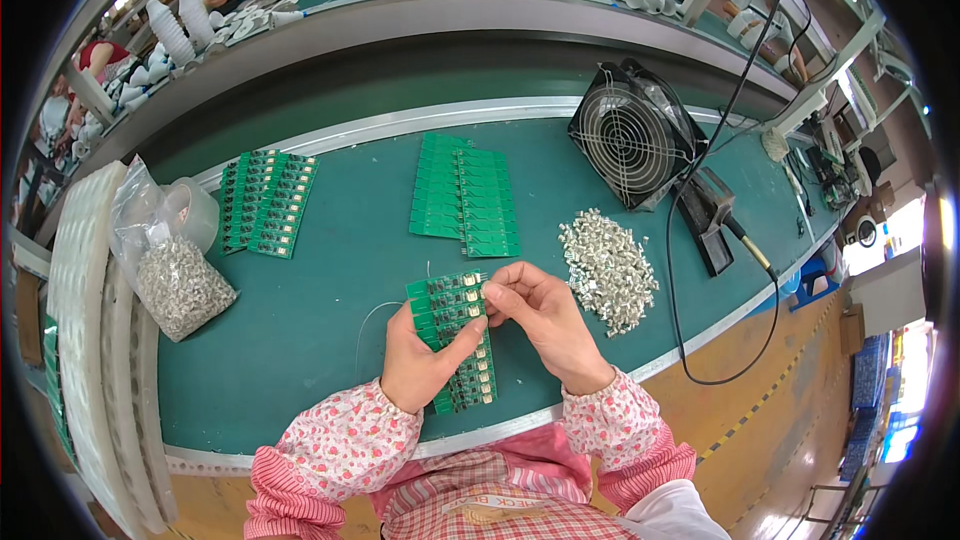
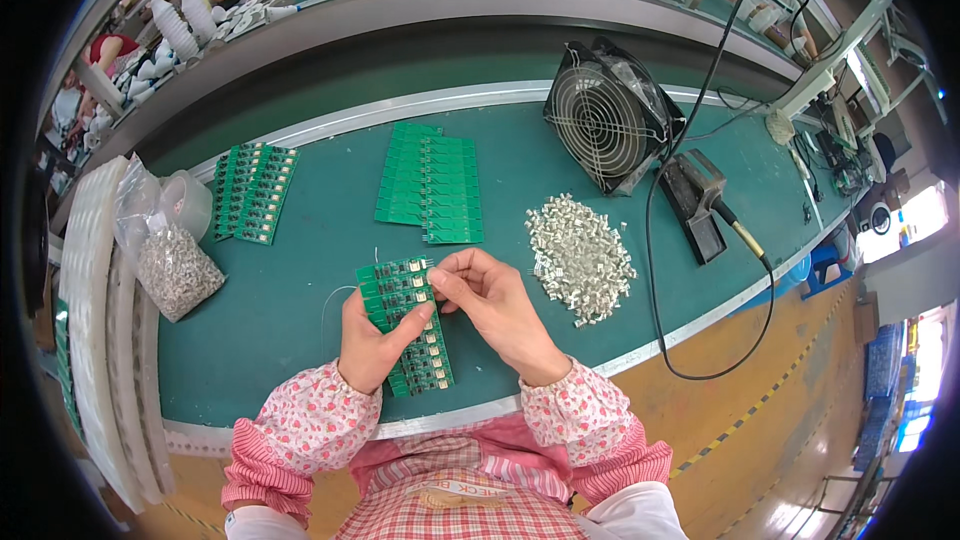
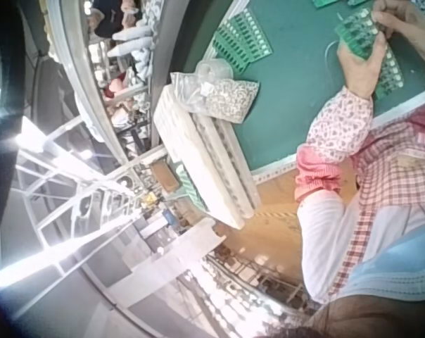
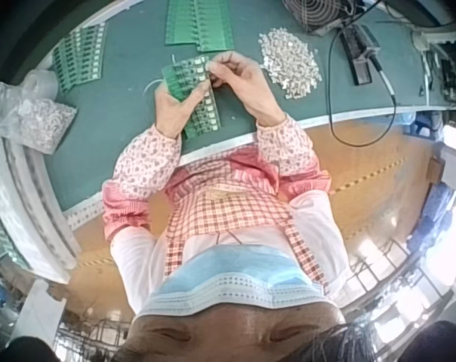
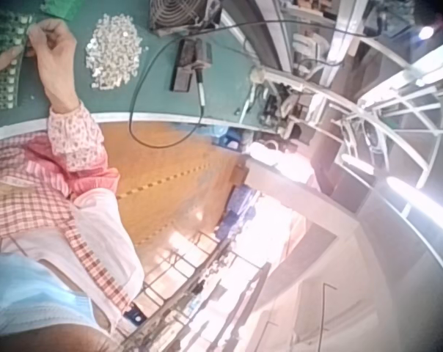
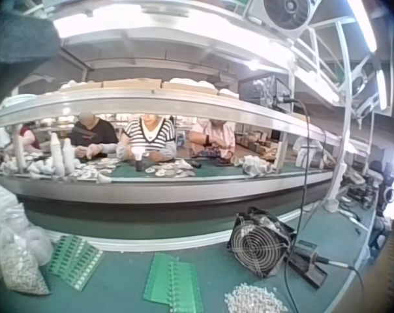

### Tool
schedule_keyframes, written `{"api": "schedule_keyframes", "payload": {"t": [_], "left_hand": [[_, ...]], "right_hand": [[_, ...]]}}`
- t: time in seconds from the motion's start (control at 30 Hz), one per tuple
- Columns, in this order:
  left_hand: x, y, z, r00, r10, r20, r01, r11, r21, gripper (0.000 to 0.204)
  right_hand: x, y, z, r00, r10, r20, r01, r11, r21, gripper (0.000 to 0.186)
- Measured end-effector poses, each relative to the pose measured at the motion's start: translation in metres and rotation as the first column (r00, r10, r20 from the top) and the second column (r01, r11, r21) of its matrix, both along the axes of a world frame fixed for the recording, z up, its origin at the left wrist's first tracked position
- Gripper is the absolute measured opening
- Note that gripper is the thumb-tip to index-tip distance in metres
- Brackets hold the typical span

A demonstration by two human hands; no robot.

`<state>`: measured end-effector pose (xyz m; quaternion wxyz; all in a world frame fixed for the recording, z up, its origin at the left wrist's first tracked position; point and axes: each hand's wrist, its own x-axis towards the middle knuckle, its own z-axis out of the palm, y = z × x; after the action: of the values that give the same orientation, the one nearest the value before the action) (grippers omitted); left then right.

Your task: The person attaches electronic components onto circuit board strips by hand, solders the pins along the board using a soldering iron and solder wire, and then inserts additional components into another circuit board strip.

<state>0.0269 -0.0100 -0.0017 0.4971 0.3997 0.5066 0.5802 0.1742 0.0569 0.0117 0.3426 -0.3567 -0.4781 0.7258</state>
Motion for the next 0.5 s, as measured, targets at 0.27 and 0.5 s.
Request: {"api": "schedule_keyframes", "payload": {"t": [0.27, 0.5], "left_hand": [[0.000, -0.001, 0.003, 0.990, -0.005, -0.139, 0.010, 0.999, 0.033, 0.026], [0.001, 0.000, -0.001, 0.980, -0.060, -0.188, 0.071, 0.996, 0.053, 0.026]], "right_hand": [[-0.003, -0.006, -0.005, 0.998, -0.062, 0.010, 0.061, 0.993, 0.103, 0.015], [-0.003, -0.012, -0.014, 0.995, -0.100, 0.021, 0.096, 0.983, 0.156, 0.012]]}}
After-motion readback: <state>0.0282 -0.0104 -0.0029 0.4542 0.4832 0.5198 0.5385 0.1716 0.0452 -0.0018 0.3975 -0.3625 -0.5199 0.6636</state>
